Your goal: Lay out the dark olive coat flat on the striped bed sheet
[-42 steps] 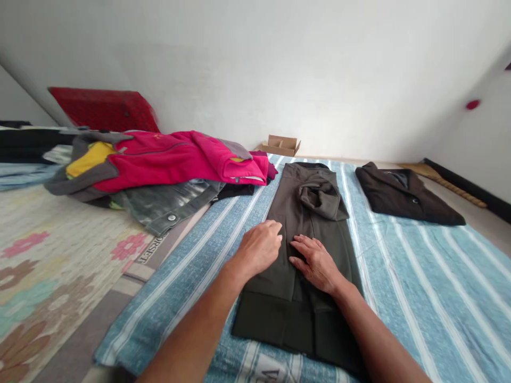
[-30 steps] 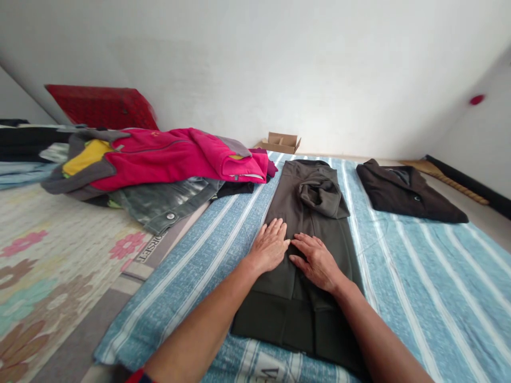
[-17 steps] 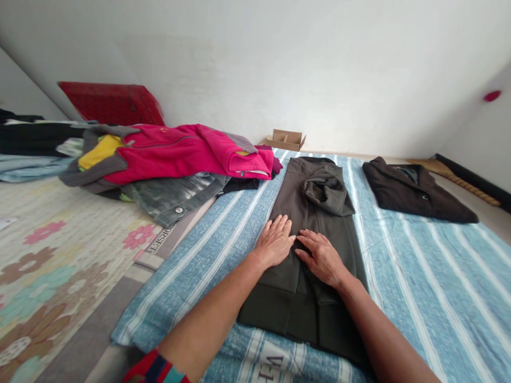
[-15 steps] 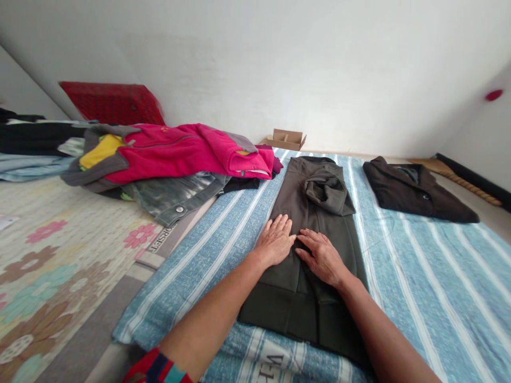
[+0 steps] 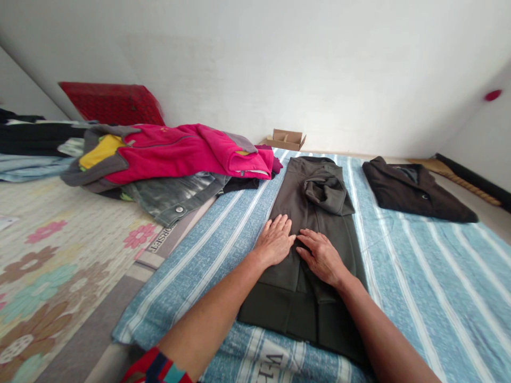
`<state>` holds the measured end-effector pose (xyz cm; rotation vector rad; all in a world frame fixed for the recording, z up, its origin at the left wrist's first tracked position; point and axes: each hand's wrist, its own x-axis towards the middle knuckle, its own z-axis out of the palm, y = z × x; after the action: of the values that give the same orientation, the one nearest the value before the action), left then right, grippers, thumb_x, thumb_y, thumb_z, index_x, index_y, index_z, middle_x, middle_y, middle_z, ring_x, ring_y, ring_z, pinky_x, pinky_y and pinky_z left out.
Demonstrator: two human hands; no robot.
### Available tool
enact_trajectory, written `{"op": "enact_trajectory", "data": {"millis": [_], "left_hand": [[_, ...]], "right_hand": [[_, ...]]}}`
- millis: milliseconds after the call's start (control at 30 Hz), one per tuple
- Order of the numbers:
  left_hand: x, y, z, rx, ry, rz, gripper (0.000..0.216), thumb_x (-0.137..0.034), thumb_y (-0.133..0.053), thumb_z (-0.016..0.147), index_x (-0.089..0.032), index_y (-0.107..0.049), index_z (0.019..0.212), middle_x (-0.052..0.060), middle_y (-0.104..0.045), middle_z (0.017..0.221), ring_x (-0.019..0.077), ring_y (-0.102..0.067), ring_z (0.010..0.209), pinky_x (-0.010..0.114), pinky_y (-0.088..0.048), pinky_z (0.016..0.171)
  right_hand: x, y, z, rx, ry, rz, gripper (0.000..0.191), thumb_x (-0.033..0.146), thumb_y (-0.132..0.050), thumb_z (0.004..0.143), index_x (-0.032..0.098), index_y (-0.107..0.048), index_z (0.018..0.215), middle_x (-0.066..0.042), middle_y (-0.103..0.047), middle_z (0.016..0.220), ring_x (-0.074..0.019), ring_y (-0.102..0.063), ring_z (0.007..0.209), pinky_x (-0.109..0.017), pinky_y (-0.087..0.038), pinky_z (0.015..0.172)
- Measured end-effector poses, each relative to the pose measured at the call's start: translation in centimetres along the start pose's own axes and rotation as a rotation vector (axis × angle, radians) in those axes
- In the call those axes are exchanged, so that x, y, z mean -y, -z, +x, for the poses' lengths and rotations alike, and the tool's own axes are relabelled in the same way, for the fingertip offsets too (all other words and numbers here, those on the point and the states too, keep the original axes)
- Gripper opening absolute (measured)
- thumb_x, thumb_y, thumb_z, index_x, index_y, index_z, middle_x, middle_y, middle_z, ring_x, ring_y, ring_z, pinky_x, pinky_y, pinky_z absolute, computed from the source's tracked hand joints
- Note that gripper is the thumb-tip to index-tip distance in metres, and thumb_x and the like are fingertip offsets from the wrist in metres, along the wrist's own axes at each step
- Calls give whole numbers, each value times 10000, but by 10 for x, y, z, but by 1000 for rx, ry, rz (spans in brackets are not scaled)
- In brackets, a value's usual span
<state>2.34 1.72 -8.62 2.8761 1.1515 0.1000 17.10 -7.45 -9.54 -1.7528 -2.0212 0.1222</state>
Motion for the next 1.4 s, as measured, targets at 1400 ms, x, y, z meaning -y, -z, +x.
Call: {"op": "enact_trajectory", "data": {"millis": [1400], "left_hand": [[0,-3,0,-18,5,-4,549,-413,-229,957,-122,-326,1413,100,-272,1506,215,-178,1399,417,-186,1111]], "right_hand": [[-3,-2,0,-28,-16,49,318,266,-439,903,184,-615,1154,-122,-567,1267,-239,-498,1194,-437,-367,1013]]}}
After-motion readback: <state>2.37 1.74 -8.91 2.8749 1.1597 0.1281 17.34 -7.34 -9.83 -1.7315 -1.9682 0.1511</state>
